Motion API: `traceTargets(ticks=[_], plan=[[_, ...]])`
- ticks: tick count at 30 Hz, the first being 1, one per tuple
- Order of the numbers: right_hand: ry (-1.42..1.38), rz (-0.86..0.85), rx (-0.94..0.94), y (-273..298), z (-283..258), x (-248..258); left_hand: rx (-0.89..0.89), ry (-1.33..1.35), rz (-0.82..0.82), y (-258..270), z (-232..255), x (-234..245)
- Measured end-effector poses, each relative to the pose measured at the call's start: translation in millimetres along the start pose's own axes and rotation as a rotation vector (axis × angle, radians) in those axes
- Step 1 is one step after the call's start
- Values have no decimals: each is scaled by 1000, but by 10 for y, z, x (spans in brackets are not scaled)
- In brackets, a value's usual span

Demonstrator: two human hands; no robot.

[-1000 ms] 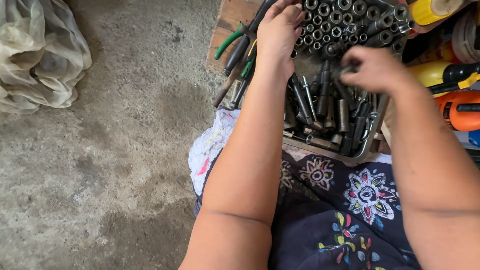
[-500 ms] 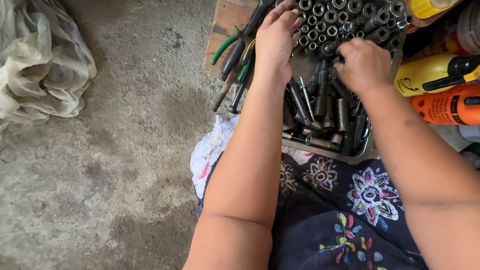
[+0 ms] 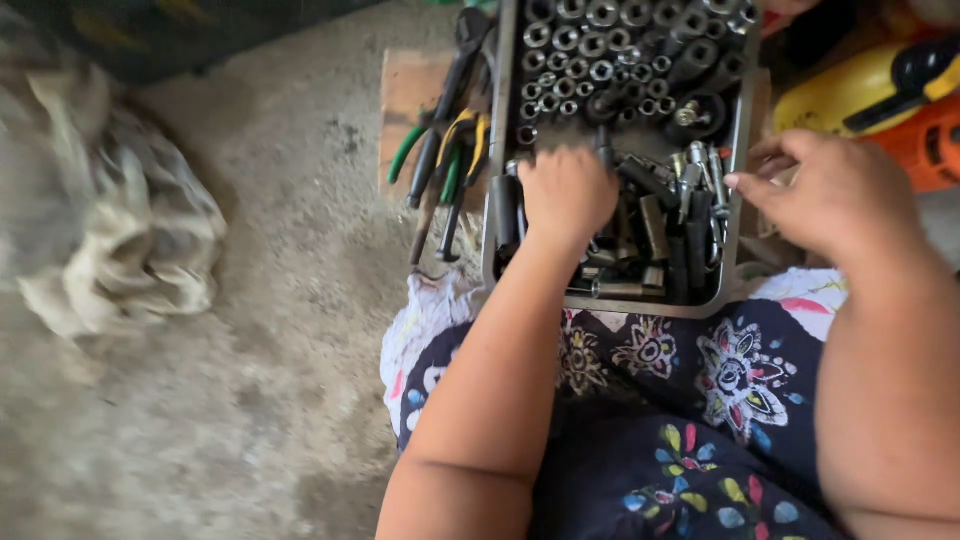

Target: The person sits on the floor and sorts a pile of socket bits and other metal tool parts, picking them one at a time and fitting them upright into the holes of a metal organizer tray. They occasionally pick up and re-place pieces while filling the tray sockets.

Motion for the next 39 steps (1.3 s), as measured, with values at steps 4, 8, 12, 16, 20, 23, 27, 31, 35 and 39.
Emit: traceTargets(ticks=[4,8,12,16,20,23,27,31,35,39], plan=[[-129,-46,147,-263,212,-110,110,-175,-361,189,144,-60],[-194,-118,168,-510,319,-181,168,-245,-404,166,212,-67],[-293,-71,185,-544,321,-69,237,-195,-392,-1,224,-34],[-308,-93,153,-431,347,7,294,-140,-455,-102,238,137],[-577,-190,275,-306,221,29,137,362,-356,-171,437,382],[-822,-202,411,-278,150,92,93,627,-359,-183,710,358],[-965,-236,321,-340,261,145,36,770,-284,-273,883,91],[-1456,-219,110,-425,522,153,173,136,-27,-553,596,-109],[-1403,62,146,-503,645,110,358,-139,-193,-612,242,-319],[-1243,138,172,-524,735,-21,488,-185,-273,-656,116,-521]])
Point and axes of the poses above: each hand's wrist, its own y-axis away from the middle knuckle, its own x-axis out of the back of the hand, z = x × y, the point moved 2 cm from there along -y, towards the middle knuckle, and after that the axes turned 12 degrees about y, right-handed, at the moved point
